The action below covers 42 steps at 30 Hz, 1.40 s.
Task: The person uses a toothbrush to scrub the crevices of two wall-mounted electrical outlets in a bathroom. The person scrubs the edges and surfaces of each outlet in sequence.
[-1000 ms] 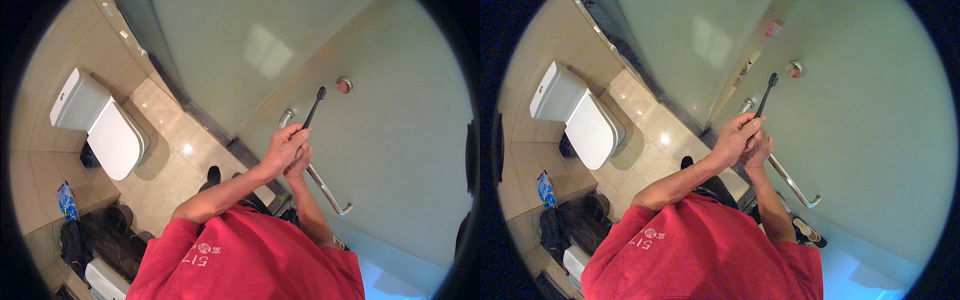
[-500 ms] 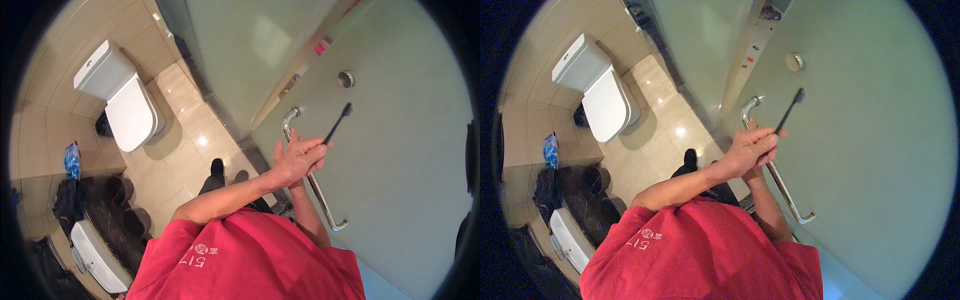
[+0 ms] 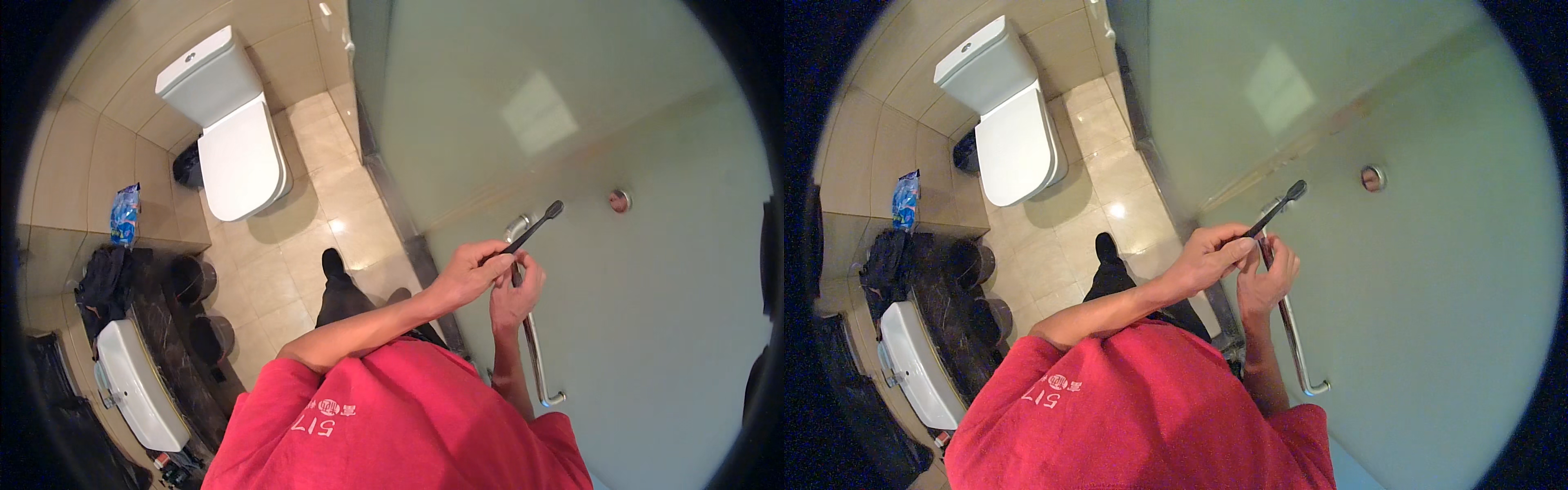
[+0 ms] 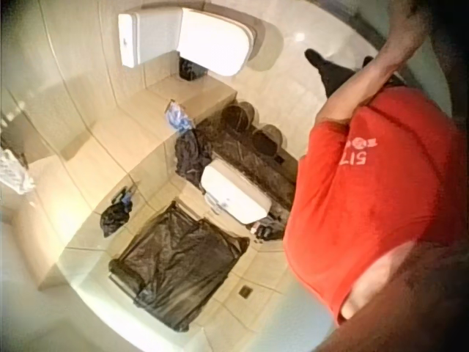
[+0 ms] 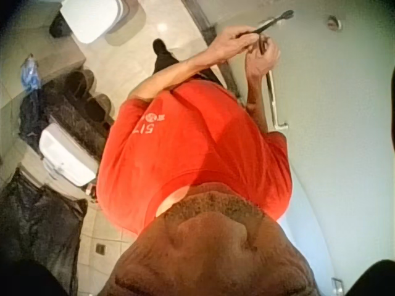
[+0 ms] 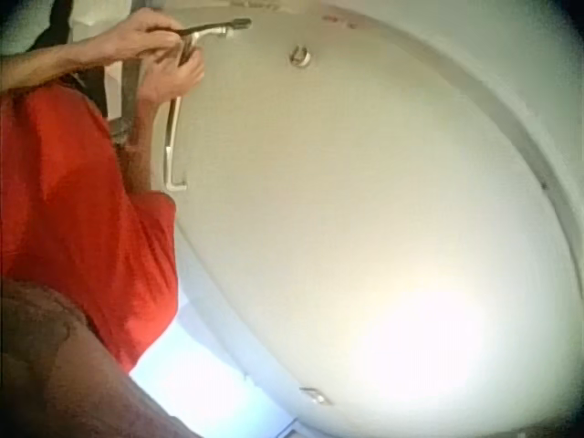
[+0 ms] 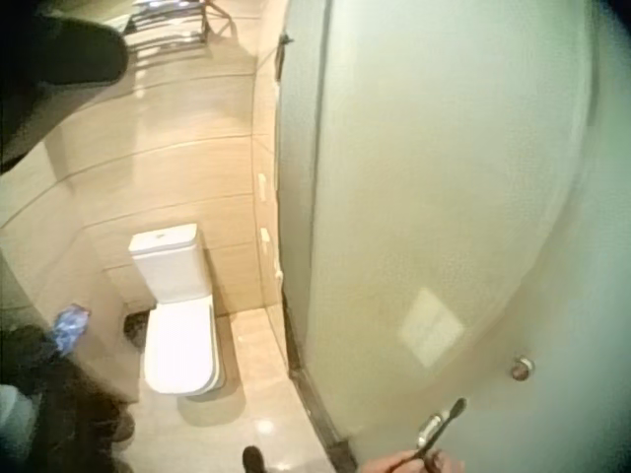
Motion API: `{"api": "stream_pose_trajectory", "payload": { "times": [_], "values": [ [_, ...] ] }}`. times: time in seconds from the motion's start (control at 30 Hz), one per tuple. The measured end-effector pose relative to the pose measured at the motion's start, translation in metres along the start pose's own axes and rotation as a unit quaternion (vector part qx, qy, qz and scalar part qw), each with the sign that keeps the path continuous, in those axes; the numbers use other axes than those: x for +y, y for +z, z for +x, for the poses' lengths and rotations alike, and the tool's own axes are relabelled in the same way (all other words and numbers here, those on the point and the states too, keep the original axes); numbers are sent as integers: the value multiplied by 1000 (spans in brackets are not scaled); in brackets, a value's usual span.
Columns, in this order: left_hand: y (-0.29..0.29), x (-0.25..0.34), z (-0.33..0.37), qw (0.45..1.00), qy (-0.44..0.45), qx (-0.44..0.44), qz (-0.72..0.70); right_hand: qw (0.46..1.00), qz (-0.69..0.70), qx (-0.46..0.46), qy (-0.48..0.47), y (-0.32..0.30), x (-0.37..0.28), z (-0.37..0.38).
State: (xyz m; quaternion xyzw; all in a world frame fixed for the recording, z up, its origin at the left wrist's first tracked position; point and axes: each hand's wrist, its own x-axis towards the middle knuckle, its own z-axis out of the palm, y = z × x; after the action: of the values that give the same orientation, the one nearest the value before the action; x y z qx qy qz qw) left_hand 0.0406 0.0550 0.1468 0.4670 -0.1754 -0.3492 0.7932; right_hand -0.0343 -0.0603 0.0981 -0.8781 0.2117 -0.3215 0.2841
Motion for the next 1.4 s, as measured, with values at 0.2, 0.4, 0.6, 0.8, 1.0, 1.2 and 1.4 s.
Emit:
{"api": "stream_pose_trajectory", "payload": {
  "times": [0.2, 0.4, 0.6, 0.8, 1.0, 1.2, 1.4],
  "values": [
    [-62, 19, -4, 997, 29, 45, 58, 826, 479, -144, 259, 43, -66, 11],
    [-133, 42, -11, 990, 51, 106, 81, 815, 501, -150, 249, 99, -141, 27],
    [-188, 58, -28, 982, 45, 140, 120, 822, 481, -176, 249, 150, -178, 22],
    [-215, 58, -26, 982, 43, 157, 96, 854, 421, -195, 235, 177, -197, 36],
    [-235, 82, -18, 979, 46, 196, 40, 865, 390, -225, 222, 212, -204, 63],
    [-269, 83, 11, 970, 62, 231, 43, 854, 401, -255, 213, 253, -207, 105],
    [-291, 96, 52, 959, 25, 280, 38, 830, 413, -320, 195, 297, -202, 159]
  ]
}}
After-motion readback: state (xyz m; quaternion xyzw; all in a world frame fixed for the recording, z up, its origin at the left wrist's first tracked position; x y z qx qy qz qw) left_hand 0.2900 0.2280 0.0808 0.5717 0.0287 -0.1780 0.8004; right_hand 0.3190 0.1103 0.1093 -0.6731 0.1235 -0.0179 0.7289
